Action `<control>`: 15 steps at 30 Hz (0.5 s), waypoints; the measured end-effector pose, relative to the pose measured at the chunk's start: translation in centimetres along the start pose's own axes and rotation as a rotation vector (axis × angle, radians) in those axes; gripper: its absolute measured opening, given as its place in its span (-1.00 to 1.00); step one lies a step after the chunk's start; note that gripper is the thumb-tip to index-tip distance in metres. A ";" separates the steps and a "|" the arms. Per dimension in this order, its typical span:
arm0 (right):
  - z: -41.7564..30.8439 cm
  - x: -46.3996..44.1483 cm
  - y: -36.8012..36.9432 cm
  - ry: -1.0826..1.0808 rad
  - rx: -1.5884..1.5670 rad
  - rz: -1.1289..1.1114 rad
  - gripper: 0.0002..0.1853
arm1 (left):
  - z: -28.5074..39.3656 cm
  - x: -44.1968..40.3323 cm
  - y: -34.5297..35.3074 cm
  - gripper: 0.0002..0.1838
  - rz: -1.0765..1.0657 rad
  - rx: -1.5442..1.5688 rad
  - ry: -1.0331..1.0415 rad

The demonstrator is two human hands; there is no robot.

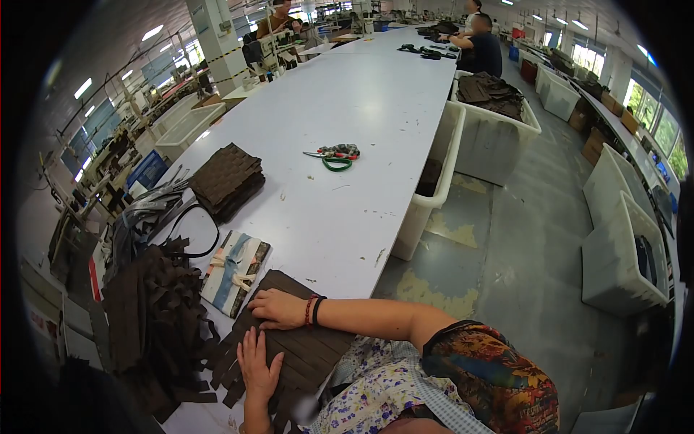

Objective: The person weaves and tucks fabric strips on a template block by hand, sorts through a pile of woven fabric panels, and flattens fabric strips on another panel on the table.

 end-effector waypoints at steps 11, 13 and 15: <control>0.0 0.0 -0.1 -0.010 -0.006 -0.002 -0.68 | 0.2 0.0 -0.1 -0.34 -0.002 0.005 -0.002; -0.1 0.0 0.0 -0.004 -0.001 0.005 -0.68 | 0.3 0.0 -0.1 -0.34 -0.003 -0.001 -0.002; 0.0 0.0 0.0 -0.005 -0.002 0.004 -0.68 | 0.3 0.0 -0.1 -0.34 -0.004 0.004 -0.003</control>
Point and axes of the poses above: each hand's wrist, its own x-axis away from the middle knuckle, its own y-axis out of the palm, z = x × y, the point moved 4 cm from there along -x, towards the middle knuckle, and after that the axes turned 12 degrees about x, right-handed, at the moved point
